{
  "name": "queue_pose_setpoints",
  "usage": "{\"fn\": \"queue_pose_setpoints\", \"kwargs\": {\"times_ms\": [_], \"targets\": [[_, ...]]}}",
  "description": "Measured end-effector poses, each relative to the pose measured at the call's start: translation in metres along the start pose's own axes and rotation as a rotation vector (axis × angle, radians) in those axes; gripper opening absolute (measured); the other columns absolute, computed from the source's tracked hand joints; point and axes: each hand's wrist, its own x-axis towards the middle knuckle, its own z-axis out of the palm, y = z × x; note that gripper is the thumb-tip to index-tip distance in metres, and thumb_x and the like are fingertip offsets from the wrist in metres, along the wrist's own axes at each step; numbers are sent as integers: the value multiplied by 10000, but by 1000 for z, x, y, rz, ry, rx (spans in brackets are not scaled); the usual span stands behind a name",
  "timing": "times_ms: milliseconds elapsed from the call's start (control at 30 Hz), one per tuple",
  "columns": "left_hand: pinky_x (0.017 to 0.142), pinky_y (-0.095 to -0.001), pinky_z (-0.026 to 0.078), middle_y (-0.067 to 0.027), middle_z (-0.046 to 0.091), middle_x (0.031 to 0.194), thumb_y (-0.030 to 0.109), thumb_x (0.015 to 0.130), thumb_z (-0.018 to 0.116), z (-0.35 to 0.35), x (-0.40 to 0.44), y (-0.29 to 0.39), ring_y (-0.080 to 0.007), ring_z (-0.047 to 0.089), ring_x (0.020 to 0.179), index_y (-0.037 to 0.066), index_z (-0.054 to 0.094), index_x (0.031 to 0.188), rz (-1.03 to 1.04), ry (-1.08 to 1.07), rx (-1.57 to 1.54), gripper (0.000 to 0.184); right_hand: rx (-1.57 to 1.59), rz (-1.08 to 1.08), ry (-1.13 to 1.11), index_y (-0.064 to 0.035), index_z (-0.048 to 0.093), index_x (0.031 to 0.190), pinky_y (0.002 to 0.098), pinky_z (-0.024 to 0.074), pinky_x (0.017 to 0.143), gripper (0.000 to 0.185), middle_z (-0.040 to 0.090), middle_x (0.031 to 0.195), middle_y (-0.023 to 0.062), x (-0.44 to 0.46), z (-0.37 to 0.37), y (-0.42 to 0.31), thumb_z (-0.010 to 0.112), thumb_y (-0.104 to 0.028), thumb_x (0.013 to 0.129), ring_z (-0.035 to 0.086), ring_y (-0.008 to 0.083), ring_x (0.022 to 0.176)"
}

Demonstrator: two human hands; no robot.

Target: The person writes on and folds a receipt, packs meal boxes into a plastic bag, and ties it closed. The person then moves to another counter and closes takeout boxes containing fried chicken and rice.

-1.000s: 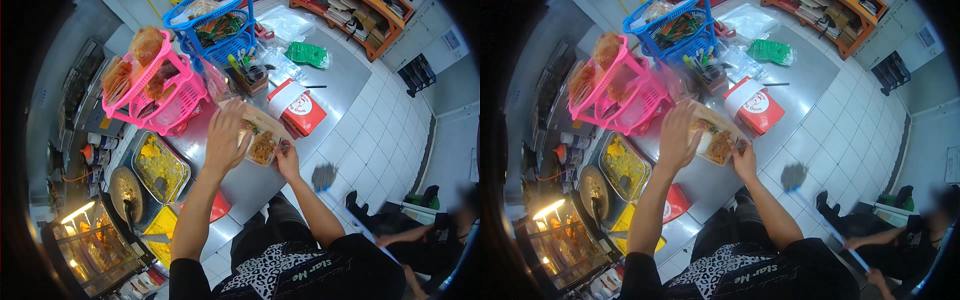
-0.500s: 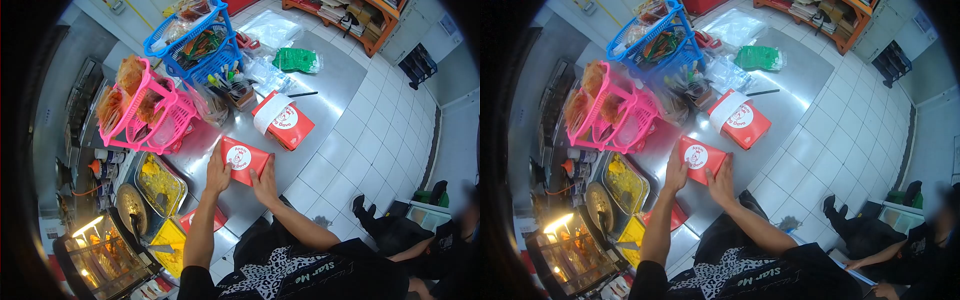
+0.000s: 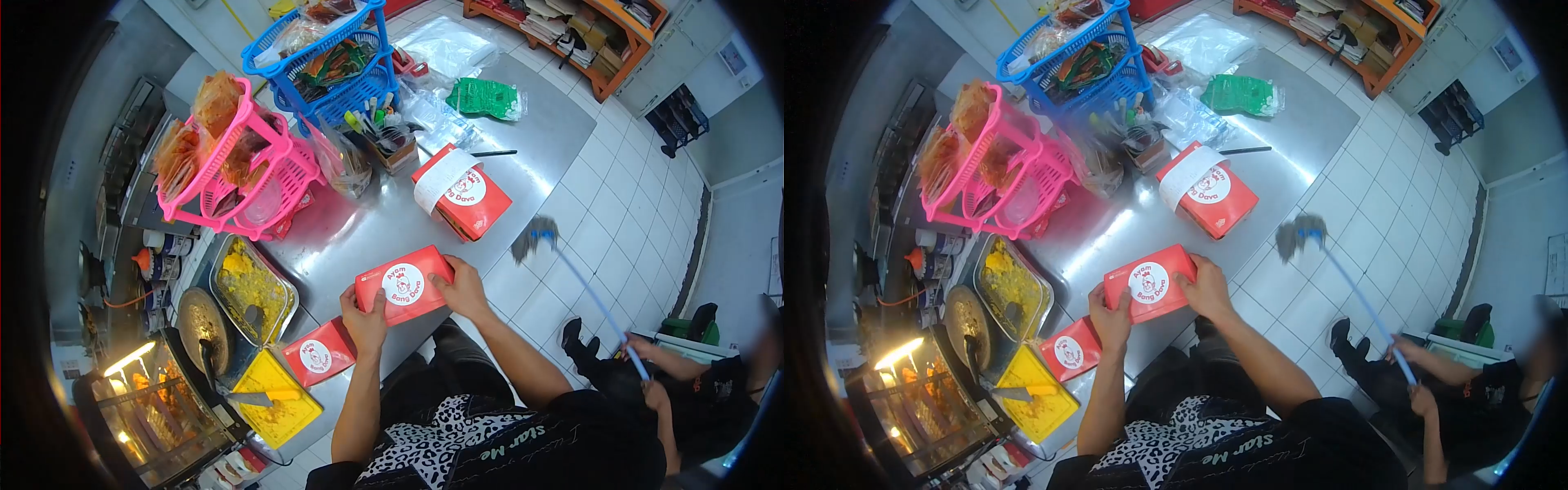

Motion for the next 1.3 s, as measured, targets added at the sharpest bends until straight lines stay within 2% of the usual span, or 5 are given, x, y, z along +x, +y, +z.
{"fn": "queue_pose_setpoints", "kwargs": {"times_ms": [300,667,1000,1100,1300], "targets": [[1141,-382,376,-178,593,1378,369,1110,493,-22,-14,2,-233,553,1282,-92,552,1406,-292,-182,-245,552,-171,182,-418,56,695,1235,475,534,962,537,698,1166,283,20,-35,-22,694,-391,938,685,412,1093],[1204,-543,298,-286,329,1613,533,998,613,-15,-27,-5,-468,325,1486,61,345,1622,704,-188,709,827,-188,-109,-67,-1,581,1415,488,523,867,470,595,1153,228,-7,5,27,502,-319,1078,650,398,1028],[1268,-570,236,-188,276,1694,278,764,831,-2,-25,-43,-444,243,1560,153,376,1624,679,-275,1025,981,-153,-49,23,-36,650,1379,484,498,963,410,598,1230,205,-11,17,33,536,-286,1075,620,381,1096],[1267,-566,242,-185,262,1703,271,793,809,1,-24,-49,-428,236,1569,168,355,1636,738,-285,1191,963,-448,-760,-43,-115,527,1528,512,410,1126,515,537,1460,182,-8,-4,44,553,-336,1062,516,362,1354],[1282,-550,224,-178,223,1722,265,967,646,-33,-10,1,-372,213,1592,269,292,1663,737,-706,1051,781,-613,-1090,-460,-112,461,1568,554,253,1268,628,436,1636,58,10,-17,58,624,-259,979,365,290,1528]]}}
